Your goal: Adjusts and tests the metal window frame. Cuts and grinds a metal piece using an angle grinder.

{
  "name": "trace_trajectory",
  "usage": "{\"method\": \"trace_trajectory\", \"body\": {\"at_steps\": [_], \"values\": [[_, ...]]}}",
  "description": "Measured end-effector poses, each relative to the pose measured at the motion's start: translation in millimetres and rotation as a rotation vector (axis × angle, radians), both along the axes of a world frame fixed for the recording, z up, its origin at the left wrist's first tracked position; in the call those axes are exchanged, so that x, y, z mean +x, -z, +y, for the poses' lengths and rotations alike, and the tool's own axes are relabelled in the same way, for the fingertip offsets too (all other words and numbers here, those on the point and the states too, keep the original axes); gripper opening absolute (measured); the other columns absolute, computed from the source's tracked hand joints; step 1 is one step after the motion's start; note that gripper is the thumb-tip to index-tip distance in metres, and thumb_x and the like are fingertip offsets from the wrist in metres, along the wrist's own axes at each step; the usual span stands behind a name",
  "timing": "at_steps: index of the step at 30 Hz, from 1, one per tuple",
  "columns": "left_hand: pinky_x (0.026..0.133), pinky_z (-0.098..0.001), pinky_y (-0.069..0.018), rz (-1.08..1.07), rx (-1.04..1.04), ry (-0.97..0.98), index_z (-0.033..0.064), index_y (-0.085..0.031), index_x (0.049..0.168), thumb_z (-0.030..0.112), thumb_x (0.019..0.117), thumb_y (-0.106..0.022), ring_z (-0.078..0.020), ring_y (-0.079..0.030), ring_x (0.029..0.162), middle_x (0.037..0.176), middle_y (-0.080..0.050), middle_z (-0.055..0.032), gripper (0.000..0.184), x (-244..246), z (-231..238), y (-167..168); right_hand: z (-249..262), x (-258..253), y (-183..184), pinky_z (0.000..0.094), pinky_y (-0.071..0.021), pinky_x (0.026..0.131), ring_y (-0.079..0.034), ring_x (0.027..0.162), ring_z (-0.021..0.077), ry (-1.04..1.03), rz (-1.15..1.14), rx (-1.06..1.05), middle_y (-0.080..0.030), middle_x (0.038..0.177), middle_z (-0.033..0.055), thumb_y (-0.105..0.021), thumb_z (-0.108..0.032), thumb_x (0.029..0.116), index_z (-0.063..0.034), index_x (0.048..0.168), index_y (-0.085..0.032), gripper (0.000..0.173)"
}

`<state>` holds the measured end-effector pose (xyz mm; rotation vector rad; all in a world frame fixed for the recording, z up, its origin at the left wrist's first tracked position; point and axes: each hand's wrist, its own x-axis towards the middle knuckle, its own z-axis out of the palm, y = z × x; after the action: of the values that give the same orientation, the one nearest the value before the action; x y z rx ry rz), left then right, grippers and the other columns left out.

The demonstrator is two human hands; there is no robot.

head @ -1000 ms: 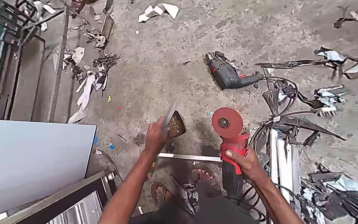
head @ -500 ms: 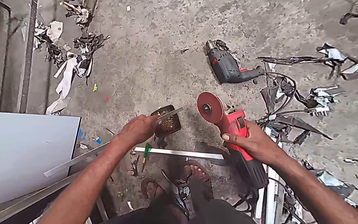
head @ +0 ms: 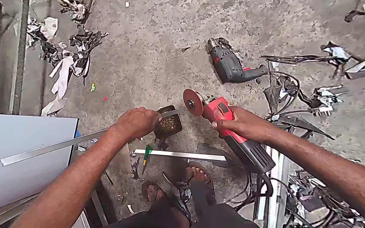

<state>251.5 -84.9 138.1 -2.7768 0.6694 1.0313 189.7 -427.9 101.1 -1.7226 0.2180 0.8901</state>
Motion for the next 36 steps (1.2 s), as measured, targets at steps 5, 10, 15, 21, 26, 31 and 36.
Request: {"method": "trace_trajectory", "body": {"at_steps": [5,10,15,21,26,31,36], "values": [[0.062,-0.0507,-0.0528,-0.006,0.028,0.034,0.0212,-0.067,0.092,0.051,0.1074,-0.038,-0.0254,-0.067,0.074,0.072,-0.064,-0.0031,0.044,3,-5,-5,2,6,0,0.0387,-0.0631,0.062,-0.073,0.067,0.0216,-0.032,-0.005,-0.029,-0.074,0.079,0.0099,-0.078,-0.046,0.0819,-0.0115,0.103,-0.069,0.041],[0.062,-0.0505,-0.0533,-0.014,0.069,0.062,0.0213,-0.067,0.093,0.051,0.1077,-0.039,-0.0255,-0.068,0.074,0.073,-0.065,-0.0032,0.044,4,-11,-12,3,9,-1,0.0385,-0.0631,0.062,-0.073,0.067,0.023,-0.017,0.035,0.018,-0.073,0.079,0.0123,-0.077,-0.043,0.0854,-0.0086,0.103,-0.069,0.039],[0.065,-0.0521,-0.0538,0.025,0.079,0.072,0.0207,-0.069,0.095,0.05,0.1073,-0.041,-0.0265,-0.069,0.076,0.076,-0.067,-0.0038,0.042,12,-14,-15,5,11,-1,0.0375,-0.0625,0.062,-0.072,0.066,0.0226,-0.022,0.072,0.038,-0.072,0.078,0.0131,-0.075,-0.042,0.0881,-0.0071,0.1,-0.07,0.037],[0.064,-0.0538,-0.0531,0.107,0.027,0.034,0.0198,-0.07,0.094,0.048,0.1074,-0.044,-0.0259,-0.067,0.073,0.074,-0.065,-0.004,0.041,25,-7,-8,7,13,-3,0.0364,-0.0618,0.061,-0.072,0.066,0.0212,-0.014,0.057,0.031,-0.072,0.077,0.0119,-0.072,-0.043,0.0898,-0.0075,0.098,-0.07,0.037],[0.062,-0.0537,-0.0531,0.154,-0.01,0.016,0.0201,-0.07,0.092,0.048,0.1075,-0.045,-0.0233,-0.066,0.067,0.069,-0.064,-0.0019,0.04,33,-2,-2,10,14,-9,0.0358,-0.0622,0.062,-0.072,0.067,0.0214,0.013,0.084,0.06,-0.072,0.078,0.0125,-0.072,-0.04,0.0915,-0.0066,0.101,-0.068,0.034],[0.06,-0.0513,-0.0528,0.16,-0.019,0.013,0.0204,-0.07,0.09,0.048,0.1079,-0.044,-0.0208,-0.065,0.062,0.064,-0.064,0.0001,0.041,34,-2,-3,12,15,-8,0.0359,-0.0621,0.061,-0.072,0.067,0.022,-0.003,0.083,0.071,-0.072,0.079,0.0135,-0.072,-0.038,0.0925,-0.0063,0.101,-0.069,0.033],[0.059,-0.0503,-0.0526,0.169,-0.023,0.001,0.0209,-0.07,0.089,0.048,0.1079,-0.044,-0.0202,-0.064,0.06,0.063,-0.063,0.0005,0.042,34,-2,-4,11,18,-10,0.0348,-0.0612,0.06,-0.071,0.064,0.0207,-0.019,0.074,0.068,-0.071,0.077,0.0125,-0.072,-0.038,0.0923,-0.0065,0.1,-0.069,0.032]]}}
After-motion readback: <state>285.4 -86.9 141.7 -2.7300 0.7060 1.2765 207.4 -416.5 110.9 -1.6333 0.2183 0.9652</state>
